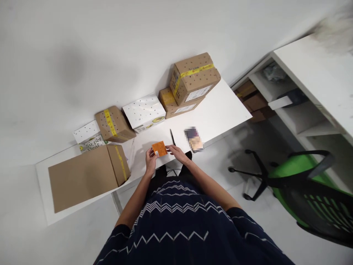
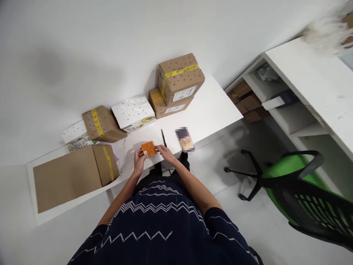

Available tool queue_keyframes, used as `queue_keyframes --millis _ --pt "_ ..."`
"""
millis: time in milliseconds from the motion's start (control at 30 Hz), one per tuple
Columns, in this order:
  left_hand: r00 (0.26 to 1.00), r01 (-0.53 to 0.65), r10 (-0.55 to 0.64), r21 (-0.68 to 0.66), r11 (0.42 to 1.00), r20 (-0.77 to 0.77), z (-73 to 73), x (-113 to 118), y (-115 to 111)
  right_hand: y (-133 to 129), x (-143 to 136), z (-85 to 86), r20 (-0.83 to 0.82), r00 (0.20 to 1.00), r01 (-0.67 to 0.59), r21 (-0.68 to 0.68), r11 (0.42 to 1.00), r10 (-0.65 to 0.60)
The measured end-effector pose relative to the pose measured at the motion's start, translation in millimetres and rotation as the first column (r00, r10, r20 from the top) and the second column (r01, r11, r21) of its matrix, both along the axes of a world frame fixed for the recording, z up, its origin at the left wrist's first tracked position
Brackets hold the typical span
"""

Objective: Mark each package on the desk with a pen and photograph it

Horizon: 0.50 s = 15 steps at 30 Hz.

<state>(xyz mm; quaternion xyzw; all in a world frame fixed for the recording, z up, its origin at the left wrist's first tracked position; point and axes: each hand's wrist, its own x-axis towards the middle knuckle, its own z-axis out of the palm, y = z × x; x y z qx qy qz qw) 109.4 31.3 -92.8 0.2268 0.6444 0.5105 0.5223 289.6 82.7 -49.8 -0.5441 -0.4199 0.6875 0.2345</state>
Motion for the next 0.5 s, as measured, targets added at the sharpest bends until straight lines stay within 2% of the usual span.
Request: queue_keyframes --millis 100,167,267,333,400,467,500 --pt "0.995 -0.09 0.091 -0.03 0.996 0.045 -8.9 2.5 -7.7 2.1 14.3 9.2 -0.028 1.0 0.004 -0.004 1.0 -0.004" --pt "0.988 -0.151 0.152 -0.021 0.988 0.016 -16.4 3.6 -9.8 3.4 30.5 19.1 -0.077 0.997 -0.024 0.001 1.0 0.024" --pt "0.971 -0.236 0.235 -0.021 0.971 -0.043 -26.8 6.8 -10.9 1.3 63.2 29.0 -0.129 0.978 -0.172 -0.035 0.985 0.166" --pt "0.958 -0.282 0.281 -0.029 0.959 -0.051 -30.7 11.6 -12.6 -3.6 87.5 24.7 -0.097 0.943 -0.327 -0.079 0.942 0.32" --pt "0.951 -0.303 0.301 -0.02 0.953 -0.063 -31.5 18.2 -15.7 -10.8 110.0 8.7 0.022 0.842 -0.533 -0.127 0.837 0.54" --pt "0.951 -0.296 0.294 -0.008 0.955 -0.092 -30.2 24.6 -19.0 -20.4 126.3 -16.7 0.218 0.616 -0.73 -0.202 0.652 0.757" --pt "0.952 -0.287 0.285 -0.004 0.958 -0.113 -29.3 27.1 -20.3 -26.4 131.0 -31.3 0.268 0.526 -0.776 -0.237 0.585 0.807"
